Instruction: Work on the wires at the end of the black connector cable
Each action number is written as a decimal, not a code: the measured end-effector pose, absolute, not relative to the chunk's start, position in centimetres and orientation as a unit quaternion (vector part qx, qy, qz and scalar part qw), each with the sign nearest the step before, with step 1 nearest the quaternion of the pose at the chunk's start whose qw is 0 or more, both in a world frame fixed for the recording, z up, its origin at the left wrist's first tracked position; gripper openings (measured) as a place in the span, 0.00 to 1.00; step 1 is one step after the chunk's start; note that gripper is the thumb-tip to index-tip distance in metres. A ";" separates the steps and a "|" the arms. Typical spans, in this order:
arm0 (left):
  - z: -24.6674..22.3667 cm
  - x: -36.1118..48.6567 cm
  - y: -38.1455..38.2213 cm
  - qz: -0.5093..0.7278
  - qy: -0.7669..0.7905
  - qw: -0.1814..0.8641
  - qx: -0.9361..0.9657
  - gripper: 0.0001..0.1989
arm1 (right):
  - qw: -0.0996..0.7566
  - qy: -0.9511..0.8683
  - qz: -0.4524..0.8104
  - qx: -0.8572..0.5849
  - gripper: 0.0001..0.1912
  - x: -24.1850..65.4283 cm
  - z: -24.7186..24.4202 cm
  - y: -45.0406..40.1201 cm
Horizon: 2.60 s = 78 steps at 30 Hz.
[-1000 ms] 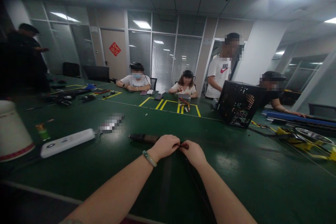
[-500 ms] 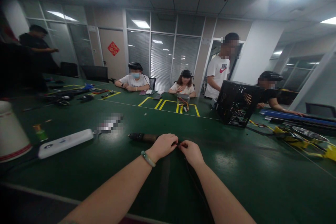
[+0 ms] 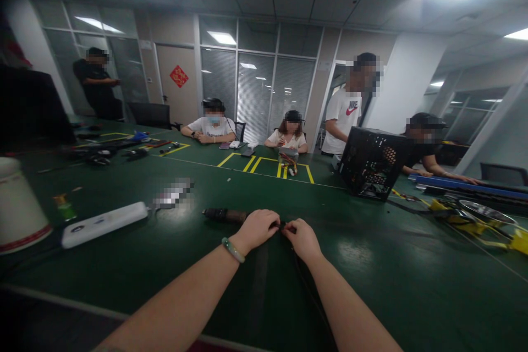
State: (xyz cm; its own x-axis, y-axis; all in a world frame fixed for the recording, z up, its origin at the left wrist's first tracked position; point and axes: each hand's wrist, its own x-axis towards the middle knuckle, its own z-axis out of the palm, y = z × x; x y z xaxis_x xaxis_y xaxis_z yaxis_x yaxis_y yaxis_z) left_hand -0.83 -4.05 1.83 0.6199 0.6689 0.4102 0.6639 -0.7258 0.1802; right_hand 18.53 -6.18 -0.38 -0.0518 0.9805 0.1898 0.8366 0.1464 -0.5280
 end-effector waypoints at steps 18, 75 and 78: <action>1.4 -0.8 -3.8 0.249 0.353 -0.006 0.902 0.04 | 0.289 -0.715 0.126 -0.624 0.07 18.9 -1.2 -5.6; 1.3 -0.3 -4.1 0.235 0.367 -0.006 0.900 0.04 | 0.302 -0.713 0.153 -0.614 0.08 19.1 -1.5 -5.1; 1.3 -0.5 -4.0 0.255 0.364 0.007 0.896 0.05 | 0.303 -0.714 0.150 -0.613 0.08 19.1 -1.6 -5.1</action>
